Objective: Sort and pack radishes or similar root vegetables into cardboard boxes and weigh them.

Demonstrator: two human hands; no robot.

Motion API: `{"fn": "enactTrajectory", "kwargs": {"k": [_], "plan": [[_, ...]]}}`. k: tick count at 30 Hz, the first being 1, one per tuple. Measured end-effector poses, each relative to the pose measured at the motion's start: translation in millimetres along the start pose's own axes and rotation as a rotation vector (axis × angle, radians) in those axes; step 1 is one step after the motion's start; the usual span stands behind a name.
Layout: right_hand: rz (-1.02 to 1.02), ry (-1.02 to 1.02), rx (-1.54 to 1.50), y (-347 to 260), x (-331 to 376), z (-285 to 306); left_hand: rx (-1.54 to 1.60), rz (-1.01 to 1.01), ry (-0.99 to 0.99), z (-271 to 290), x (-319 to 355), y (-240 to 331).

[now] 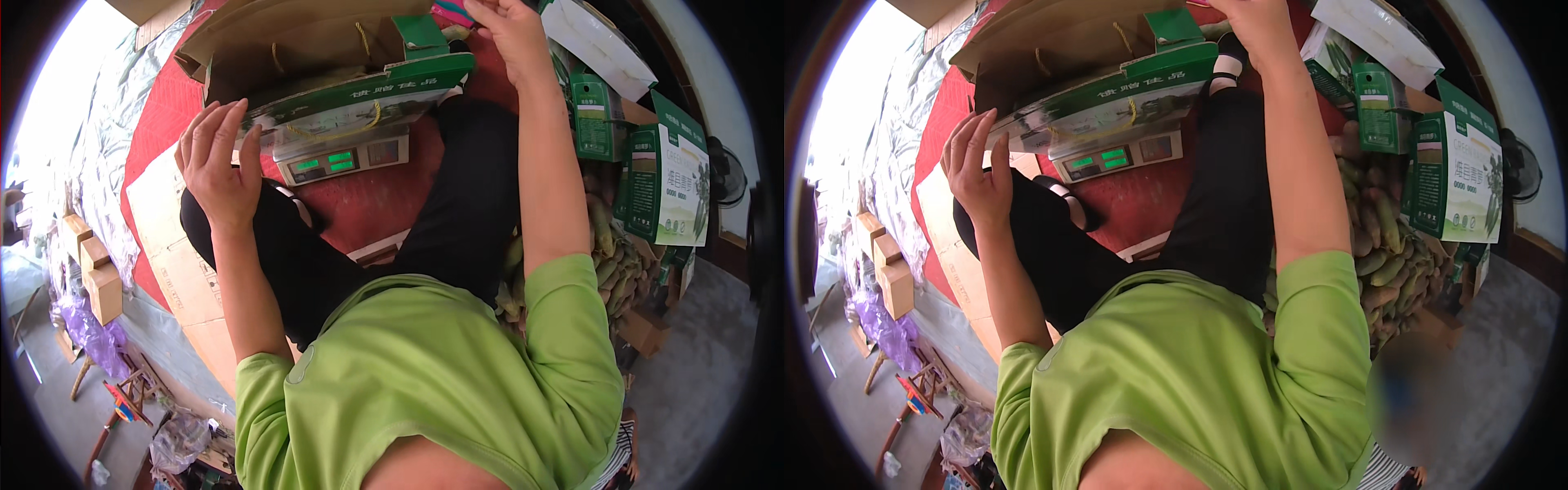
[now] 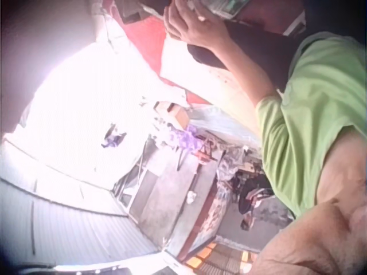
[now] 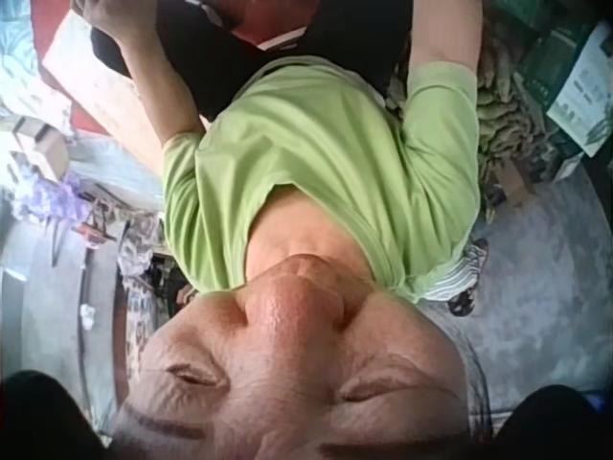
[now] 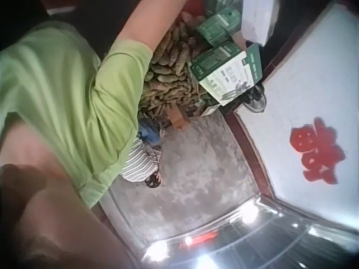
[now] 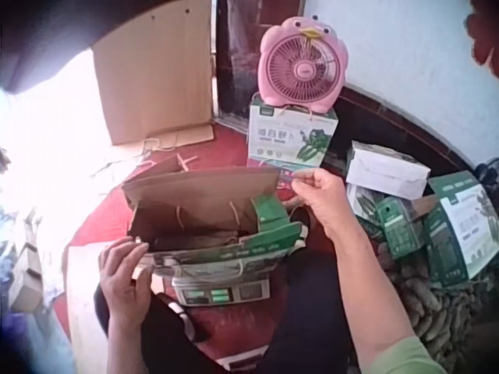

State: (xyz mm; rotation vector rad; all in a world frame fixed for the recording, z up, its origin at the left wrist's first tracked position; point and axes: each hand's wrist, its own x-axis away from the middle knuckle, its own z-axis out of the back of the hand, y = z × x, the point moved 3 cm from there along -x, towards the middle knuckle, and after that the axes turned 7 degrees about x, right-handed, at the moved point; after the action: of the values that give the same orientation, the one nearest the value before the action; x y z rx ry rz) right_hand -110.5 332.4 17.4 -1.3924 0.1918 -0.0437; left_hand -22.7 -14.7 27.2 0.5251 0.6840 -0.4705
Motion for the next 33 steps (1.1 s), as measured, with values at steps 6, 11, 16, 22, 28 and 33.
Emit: {"fn": "enactTrajectory", "kwargs": {"k": [6, 11, 16, 22, 28, 33], "plan": [[-0.112, -0.016, -0.150, 14, -14, -6, -0.025, 0.009, 0.030, -2, 2, -1], [-0.377, 0.082, 0.142, 45, -8, 0, -0.065, 0.037, 0.020, -1, 2, 0], [-0.524, -0.010, 0.233, 91, -15, 9, 0.035, 0.125, 0.099, 4, 1, -8], [-0.641, -0.268, 0.312, 93, -2, -6, 0.373, 0.451, 0.212, 13, 3, -36], [-0.637, -0.300, 0.280, 94, -2, -9, 0.621, 0.969, -0.014, 25, -10, -93], [-0.564, -0.380, 0.339, 96, -9, -13, 0.712, 1.240, -0.412, -7, 15, -132]]}}
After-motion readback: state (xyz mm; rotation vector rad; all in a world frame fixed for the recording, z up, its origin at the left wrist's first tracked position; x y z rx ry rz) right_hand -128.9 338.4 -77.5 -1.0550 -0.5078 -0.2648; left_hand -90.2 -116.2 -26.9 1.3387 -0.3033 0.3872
